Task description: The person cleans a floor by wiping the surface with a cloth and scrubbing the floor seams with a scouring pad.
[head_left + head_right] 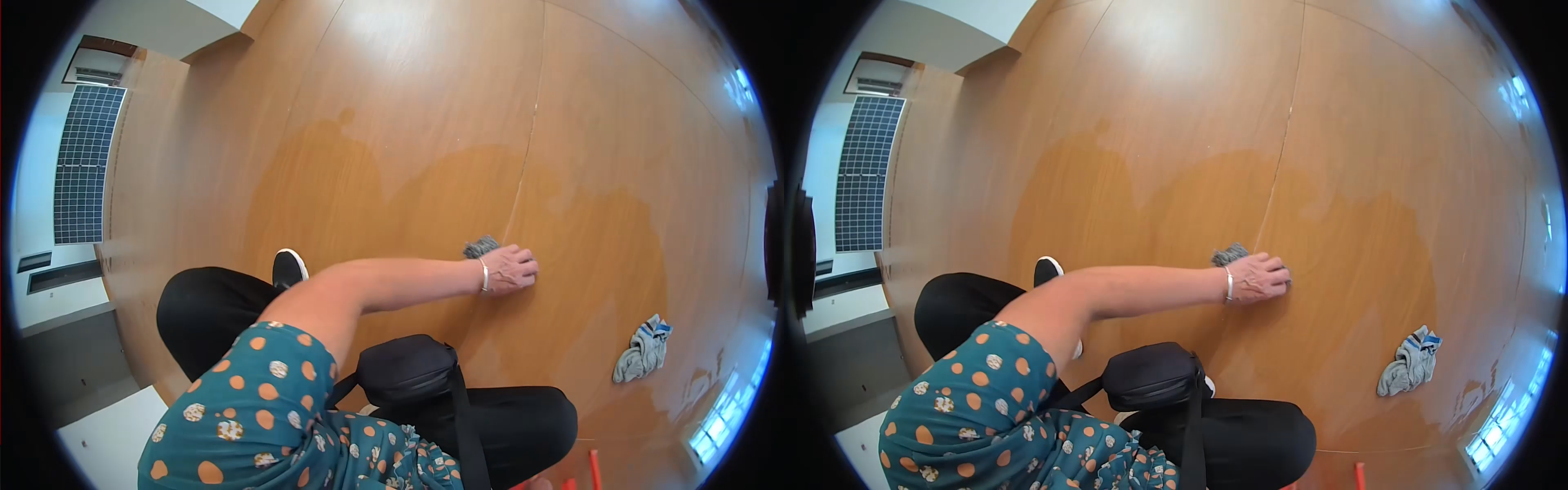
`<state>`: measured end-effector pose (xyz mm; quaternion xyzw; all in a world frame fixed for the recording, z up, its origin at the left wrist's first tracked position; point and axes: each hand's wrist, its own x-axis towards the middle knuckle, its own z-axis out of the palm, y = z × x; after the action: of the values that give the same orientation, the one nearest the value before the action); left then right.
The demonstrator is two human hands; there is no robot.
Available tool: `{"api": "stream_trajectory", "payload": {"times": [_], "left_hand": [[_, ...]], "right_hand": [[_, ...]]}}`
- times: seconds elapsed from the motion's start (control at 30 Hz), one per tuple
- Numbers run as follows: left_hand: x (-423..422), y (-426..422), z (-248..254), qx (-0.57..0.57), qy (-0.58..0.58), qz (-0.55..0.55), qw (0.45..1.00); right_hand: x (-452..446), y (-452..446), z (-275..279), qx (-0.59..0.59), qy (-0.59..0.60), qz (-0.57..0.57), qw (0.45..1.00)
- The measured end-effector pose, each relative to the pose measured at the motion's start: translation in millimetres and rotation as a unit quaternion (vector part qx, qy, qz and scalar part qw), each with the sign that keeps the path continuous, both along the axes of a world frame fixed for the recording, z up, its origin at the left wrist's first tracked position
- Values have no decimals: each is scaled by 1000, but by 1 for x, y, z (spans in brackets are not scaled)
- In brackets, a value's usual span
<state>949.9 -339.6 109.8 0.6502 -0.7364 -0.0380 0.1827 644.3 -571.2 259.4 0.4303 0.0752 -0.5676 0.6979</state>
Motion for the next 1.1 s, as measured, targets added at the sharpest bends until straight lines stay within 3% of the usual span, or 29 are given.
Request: {"api": "stream_trajectory", "payload": {"times": [0.13, 0.27, 0.4, 0.5, 0.57, 0.73, 0.97, 1.03, 1.1], "left_hand": [[100, 57, 9, -8, -54, 64, 996], [204, 52, -7, -59, -63, 149, 985], [288, 41, -17, -47, -163, 225, 959], [345, 78, -15, -32, -155, 321, 934], [367, 110, -13, -32, -136, 326, 935], [272, 116, -58, -20, 36, 316, 948], [365, 84, -31, -96, -8, 371, 924], [367, 92, -34, 91, -36, 418, 903], [355, 116, -40, 291, -64, 445, 845]], "right_hand": [[17, 51, -1, 11, 84, 47, 995], [49, 102, -3, 30, 149, 95, 984], [55, 152, -2, 70, 216, 134, 965], [42, 182, 17, 102, 282, 157, 941], [27, 199, 31, 129, 328, 177, 919], [0, 224, 80, 172, 427, 238, 855], [-21, 253, 102, 169, 487, 303, 802], [-23, 255, 101, 161, 497, 324, 788], [-30, 264, 107, 170, 506, 350, 770]]}}
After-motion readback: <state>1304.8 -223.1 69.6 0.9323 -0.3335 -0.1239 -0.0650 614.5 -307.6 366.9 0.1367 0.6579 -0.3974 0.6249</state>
